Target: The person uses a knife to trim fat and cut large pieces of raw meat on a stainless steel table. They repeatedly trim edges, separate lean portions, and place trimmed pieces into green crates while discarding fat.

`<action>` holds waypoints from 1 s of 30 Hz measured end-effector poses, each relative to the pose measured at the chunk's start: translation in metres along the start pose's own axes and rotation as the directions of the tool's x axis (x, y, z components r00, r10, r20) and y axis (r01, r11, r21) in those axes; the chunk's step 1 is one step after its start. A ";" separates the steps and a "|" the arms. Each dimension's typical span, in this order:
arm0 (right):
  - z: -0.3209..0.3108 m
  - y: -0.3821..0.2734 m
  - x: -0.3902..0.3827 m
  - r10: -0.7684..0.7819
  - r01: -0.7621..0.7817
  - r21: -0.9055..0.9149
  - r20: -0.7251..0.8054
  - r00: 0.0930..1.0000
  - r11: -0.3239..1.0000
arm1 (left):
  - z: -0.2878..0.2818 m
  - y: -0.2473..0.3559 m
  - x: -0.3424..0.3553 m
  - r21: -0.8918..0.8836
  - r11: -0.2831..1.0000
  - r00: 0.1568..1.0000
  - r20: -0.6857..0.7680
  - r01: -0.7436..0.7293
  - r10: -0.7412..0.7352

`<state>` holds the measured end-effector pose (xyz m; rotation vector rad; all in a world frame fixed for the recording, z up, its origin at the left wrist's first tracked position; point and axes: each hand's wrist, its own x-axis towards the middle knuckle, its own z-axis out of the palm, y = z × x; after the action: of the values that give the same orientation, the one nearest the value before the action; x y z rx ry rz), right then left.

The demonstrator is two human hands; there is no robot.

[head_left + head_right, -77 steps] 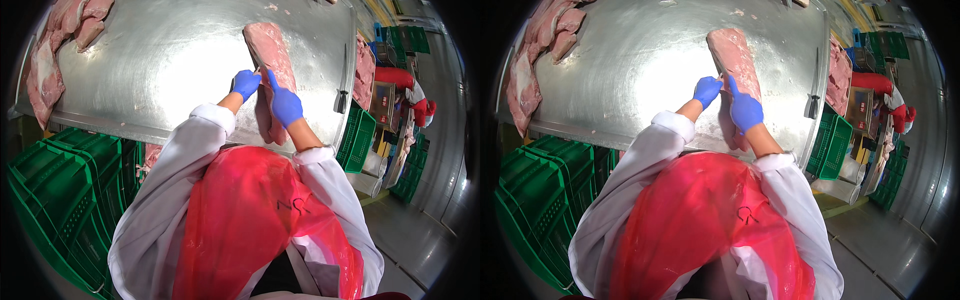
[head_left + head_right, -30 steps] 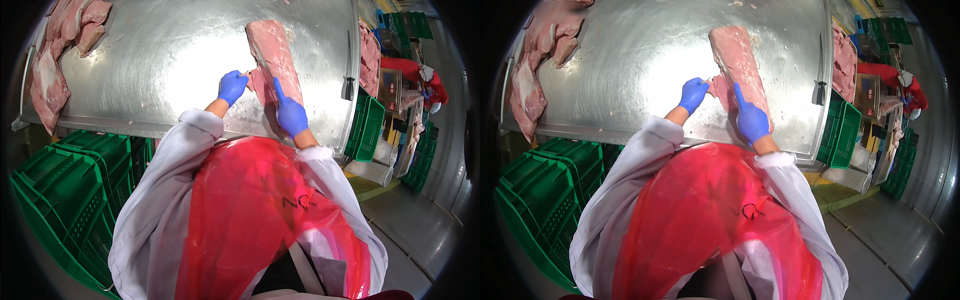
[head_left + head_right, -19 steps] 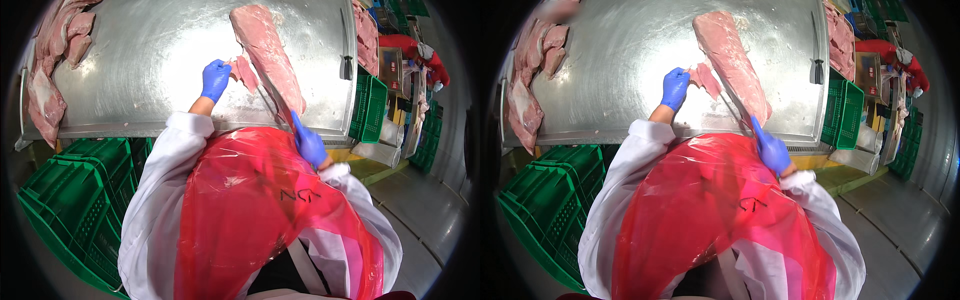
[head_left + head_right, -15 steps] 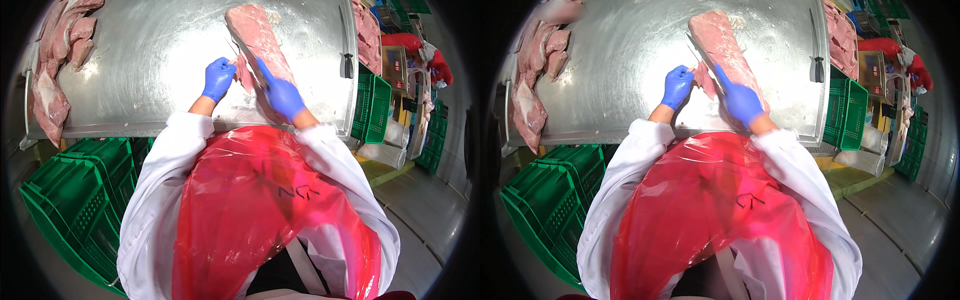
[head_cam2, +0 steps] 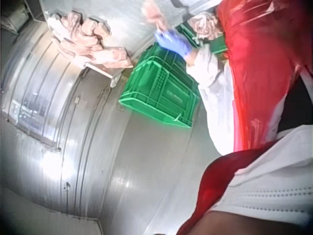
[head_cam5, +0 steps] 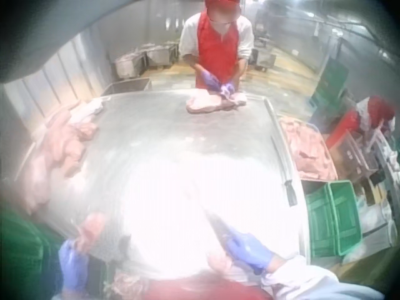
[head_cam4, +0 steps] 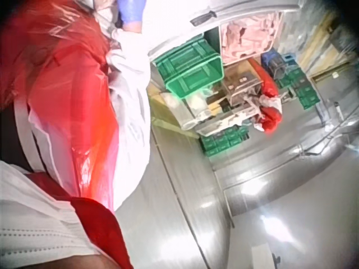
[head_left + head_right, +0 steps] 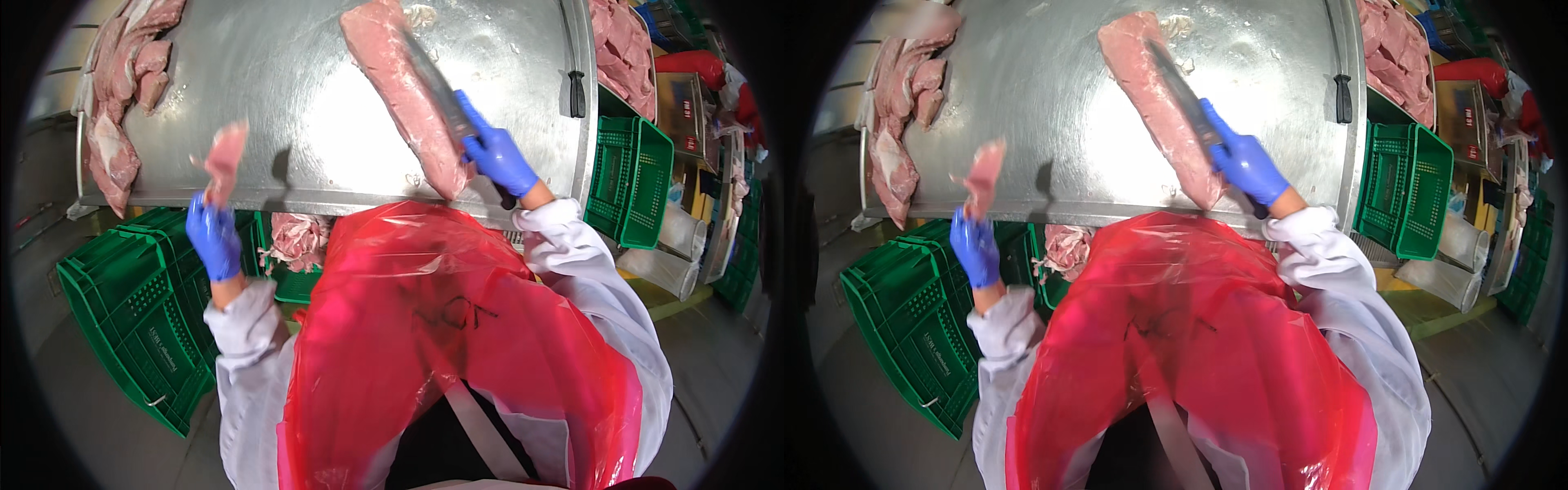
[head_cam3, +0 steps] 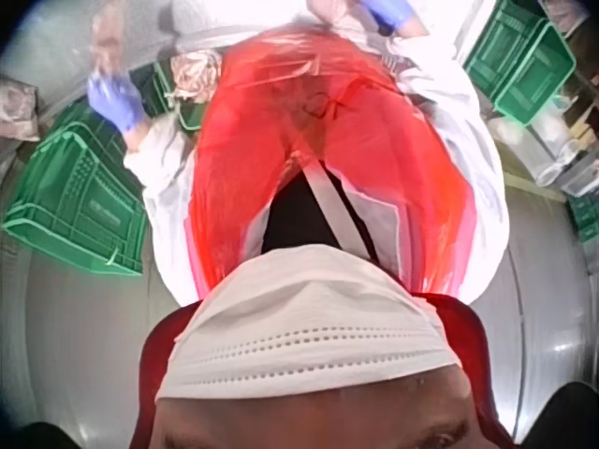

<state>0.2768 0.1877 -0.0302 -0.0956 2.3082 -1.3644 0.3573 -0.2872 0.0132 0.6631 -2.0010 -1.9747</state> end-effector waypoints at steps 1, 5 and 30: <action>-0.021 -0.006 -0.007 0.103 -0.104 -0.001 -0.023 0.994 0.995 | -0.033 -0.009 -0.015 0.244 0.967 0.997 -0.003 -0.073 0.076; -0.068 0.049 -0.030 0.098 -0.075 0.132 -0.174 0.980 0.988 | -0.210 -0.119 -0.070 0.761 0.583 0.954 -0.167 0.285 -0.248; -0.081 0.143 -0.157 0.300 -0.009 0.556 -0.435 0.849 0.831 | 0.396 -0.065 0.029 0.400 0.095 0.395 0.916 -0.912 -0.063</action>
<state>0.4077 0.3705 -0.0638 0.7070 2.1298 -2.0789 0.1508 0.0464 -0.0743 -1.0734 -3.1748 -0.2328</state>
